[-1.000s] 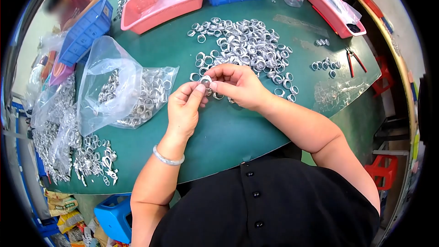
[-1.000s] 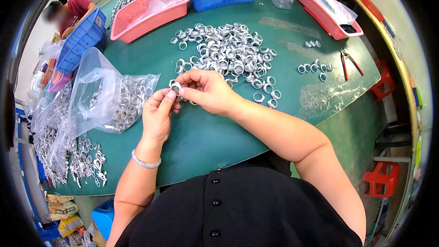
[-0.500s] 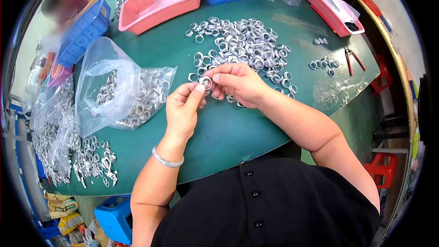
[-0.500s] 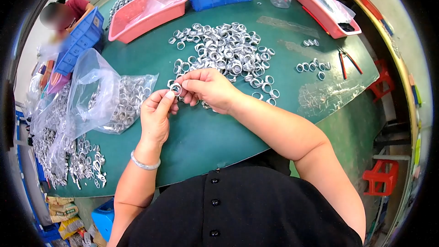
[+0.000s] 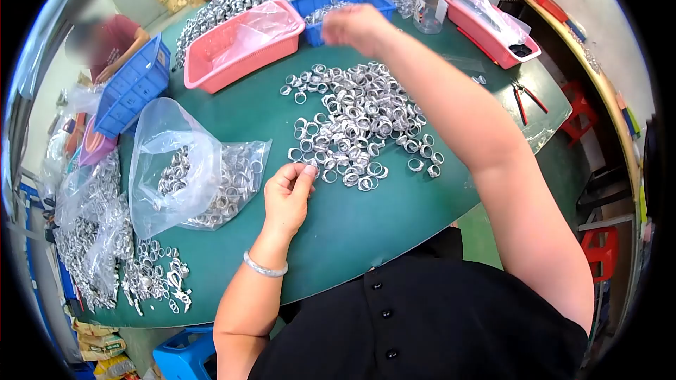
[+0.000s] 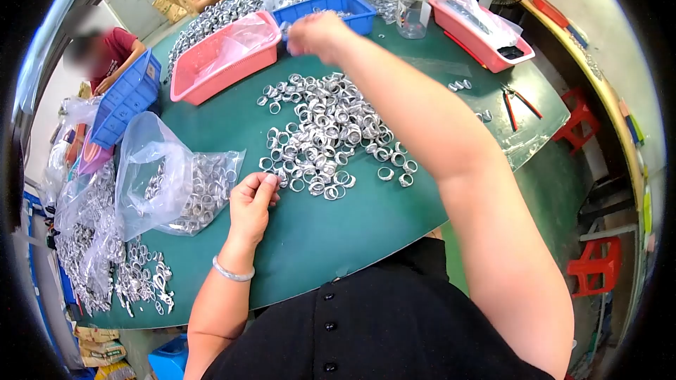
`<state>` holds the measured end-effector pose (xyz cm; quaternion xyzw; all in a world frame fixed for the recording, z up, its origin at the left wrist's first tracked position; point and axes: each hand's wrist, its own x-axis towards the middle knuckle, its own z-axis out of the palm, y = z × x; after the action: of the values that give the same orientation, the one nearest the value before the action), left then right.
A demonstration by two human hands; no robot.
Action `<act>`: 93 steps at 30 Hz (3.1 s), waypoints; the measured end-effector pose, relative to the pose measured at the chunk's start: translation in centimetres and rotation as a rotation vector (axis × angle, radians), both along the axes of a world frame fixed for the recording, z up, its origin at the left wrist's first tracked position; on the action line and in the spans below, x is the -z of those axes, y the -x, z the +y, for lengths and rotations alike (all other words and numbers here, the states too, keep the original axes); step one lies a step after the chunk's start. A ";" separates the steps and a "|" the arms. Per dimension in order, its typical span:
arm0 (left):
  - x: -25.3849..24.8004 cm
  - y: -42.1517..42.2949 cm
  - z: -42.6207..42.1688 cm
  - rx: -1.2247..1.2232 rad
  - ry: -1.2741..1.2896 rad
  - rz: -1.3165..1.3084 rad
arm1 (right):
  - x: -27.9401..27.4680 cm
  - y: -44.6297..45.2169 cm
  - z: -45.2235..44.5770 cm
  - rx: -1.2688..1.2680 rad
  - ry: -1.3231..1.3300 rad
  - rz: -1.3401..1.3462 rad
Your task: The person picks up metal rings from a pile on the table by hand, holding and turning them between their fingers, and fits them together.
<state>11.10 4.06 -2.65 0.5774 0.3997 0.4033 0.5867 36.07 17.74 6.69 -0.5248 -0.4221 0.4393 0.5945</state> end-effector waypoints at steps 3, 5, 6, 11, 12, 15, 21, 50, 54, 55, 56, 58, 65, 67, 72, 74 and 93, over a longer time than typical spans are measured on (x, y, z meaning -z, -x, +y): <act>-0.1 0.2 0.1 0.012 -0.068 0.027 | -1.0 -1.6 1.9 0.171 -0.003 0.156; -0.1 0.4 0.3 0.002 -0.079 0.034 | -0.1 -1.4 0.3 0.067 0.055 -0.156; 0.0 0.4 0.3 -0.006 -0.081 0.035 | 0.4 -1.0 -1.0 0.011 0.087 -0.315; 0.3 0.3 0.4 0.003 -0.096 0.050 | 4.7 0.6 -6.3 -0.406 -0.083 -0.833; 0.4 0.2 0.4 0.004 -0.110 0.053 | 5.2 1.0 -7.2 -0.421 -0.155 -0.962; 0.7 0.1 0.3 0.014 -0.127 0.074 | 6.2 2.7 -9.0 -0.460 -0.289 -1.249; 0.7 0.3 0.3 0.033 -0.150 0.107 | 7.4 5.0 -10.3 -0.263 -0.374 -1.389; -0.7 0.2 -0.3 0.118 0.206 -0.243 | 6.6 7.3 -14.7 -0.313 -0.822 -0.938; -1.1 0.2 -0.4 0.119 0.230 -0.269 | 6.4 7.3 -15.3 -0.379 -0.547 -0.640; -1.1 0.3 -0.4 0.122 0.233 -0.272 | 6.3 7.3 -15.5 -0.404 -0.427 -0.532; -1.0 0.3 -0.4 0.118 0.233 -0.271 | 6.5 7.3 -15.4 -0.419 -0.411 -0.466; -0.8 0.3 -0.3 0.113 0.235 -0.270 | 7.1 7.4 -15.3 -0.445 -0.378 -0.334; -0.8 0.3 -0.3 0.124 0.236 -0.260 | 7.6 7.2 -14.9 -0.504 -0.196 0.092; -0.8 0.2 -0.4 0.122 0.232 -0.250 | 7.2 7.2 -15.0 -0.508 -0.120 0.144; -0.7 0.3 -0.4 0.132 0.233 -0.248 | 6.9 7.0 -15.0 -0.505 -0.037 0.205; -0.7 0.2 -0.4 0.137 0.230 -0.241 | 6.8 7.0 -15.1 -0.498 -0.007 0.235; -0.2 0.1 -0.3 0.152 0.216 -0.224 | 7.6 7.4 -15.3 -0.545 -0.143 0.152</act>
<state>10.95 3.79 -2.43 0.4910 0.3279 0.3740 0.7152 28.69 2.47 -0.86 -0.3145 -0.5318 0.5899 0.5199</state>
